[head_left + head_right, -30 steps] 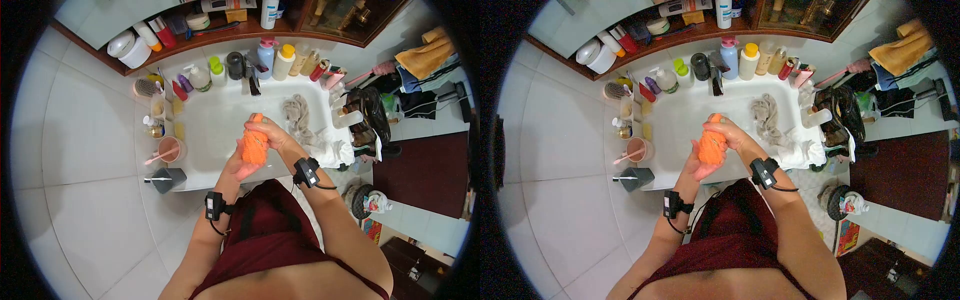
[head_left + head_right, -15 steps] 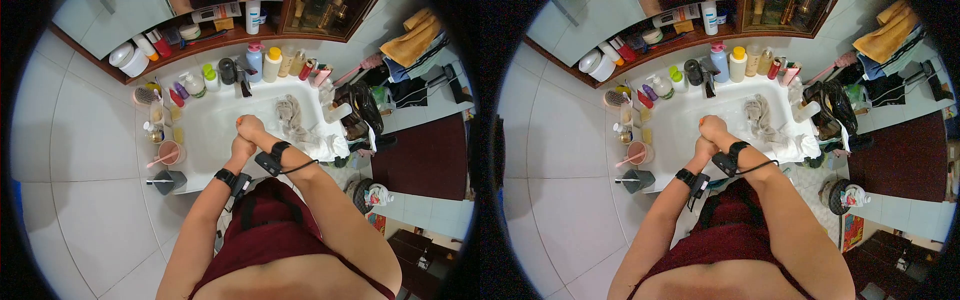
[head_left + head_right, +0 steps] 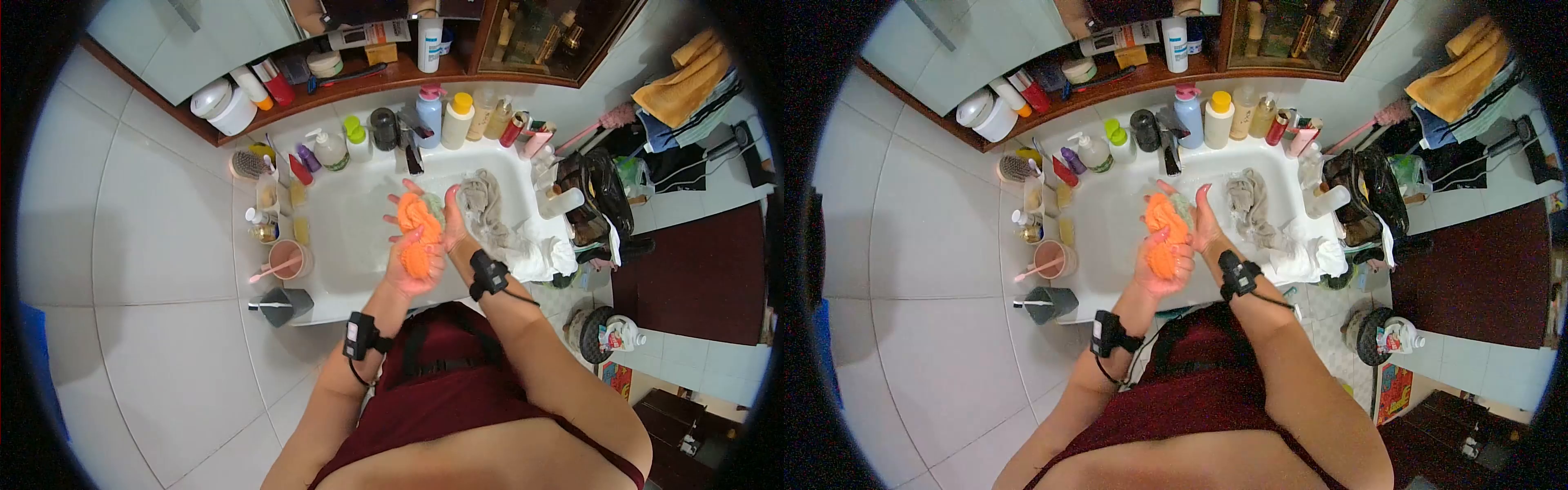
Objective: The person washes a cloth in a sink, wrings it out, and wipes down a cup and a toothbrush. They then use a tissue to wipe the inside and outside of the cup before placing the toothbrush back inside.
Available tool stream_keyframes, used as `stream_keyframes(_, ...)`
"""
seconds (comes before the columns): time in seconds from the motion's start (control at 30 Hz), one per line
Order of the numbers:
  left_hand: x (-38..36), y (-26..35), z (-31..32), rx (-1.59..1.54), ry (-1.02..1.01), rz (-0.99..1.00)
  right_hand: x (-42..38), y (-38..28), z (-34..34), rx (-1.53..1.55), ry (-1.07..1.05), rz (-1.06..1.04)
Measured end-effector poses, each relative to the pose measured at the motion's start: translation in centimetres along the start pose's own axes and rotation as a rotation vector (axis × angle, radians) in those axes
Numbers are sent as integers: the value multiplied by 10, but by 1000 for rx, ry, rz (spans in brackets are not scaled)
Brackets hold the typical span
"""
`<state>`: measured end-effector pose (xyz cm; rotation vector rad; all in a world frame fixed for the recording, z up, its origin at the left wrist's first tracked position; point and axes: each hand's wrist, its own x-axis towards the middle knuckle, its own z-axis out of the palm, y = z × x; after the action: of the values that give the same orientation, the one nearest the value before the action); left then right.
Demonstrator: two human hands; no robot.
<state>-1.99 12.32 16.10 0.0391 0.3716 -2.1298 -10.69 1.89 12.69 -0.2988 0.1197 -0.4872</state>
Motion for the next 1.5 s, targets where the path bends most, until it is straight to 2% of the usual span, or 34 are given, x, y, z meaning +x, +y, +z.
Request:
stream_keyframes(0.1, 5, -14, 1, -166, -116, 36, -5, 7, 59, 121, -265, -71)
stream_keyframes(0.2, -4, -14, 7, -91, -101, 86, 6, -1, 17, -123, -320, -121)
stream_keyframes(0.3, -10, -4, 9, 55, 63, 165, 10, -24, 51, -675, 121, 54)
stream_keyframes(0.4, -9, 0, 12, 655, 314, 357, 15, -23, 69, -938, 365, 161)
stream_keyframes(0.5, 4, 20, -14, 1104, 476, 378, 21, -18, 65, -1441, 504, 132)
stream_keyframes(0.6, 15, 31, -19, 1609, 652, 318, 31, -3, 28, -1856, 542, 76)
stream_keyframes(0.7, 30, 43, -32, 1803, 896, 136, 40, 5, -1, -1809, 701, 183)
stream_keyframes(0.8, 47, 59, -116, 2239, 957, 565, 44, 17, -30, -1821, 782, 164)
stream_keyframes(0.9, 44, 56, -124, 2160, 882, 452, 44, 21, -37, -1891, 780, 281)
stream_keyframes(1.0, 43, 53, -119, 2271, 885, 185, 44, 24, -43, -1963, 745, 457)
stream_keyframes(1.1, 37, 41, -105, 2118, 1027, 222, 37, 34, -50, -1923, 806, 279)
stream_keyframes(1.17, 36, 55, -148, 1955, 1101, 350, 32, 36, -56, -1761, 737, 215)
stream_keyframes(1.2, 29, 61, -150, 1841, 1080, 362, 31, 37, -61, -1677, 702, 181)
stream_keyframes(1.3, -6, 61, -102, 1419, 917, 308, 26, 54, -94, -1000, 621, -100)
stream_keyframes(1.43, -53, 48, -60, 1412, 684, 494, -3, 35, -24, -643, 658, 282)
stream_keyframes(1.5, -70, 41, -65, 1481, 772, 643, -11, 41, -19, -546, 499, 347)
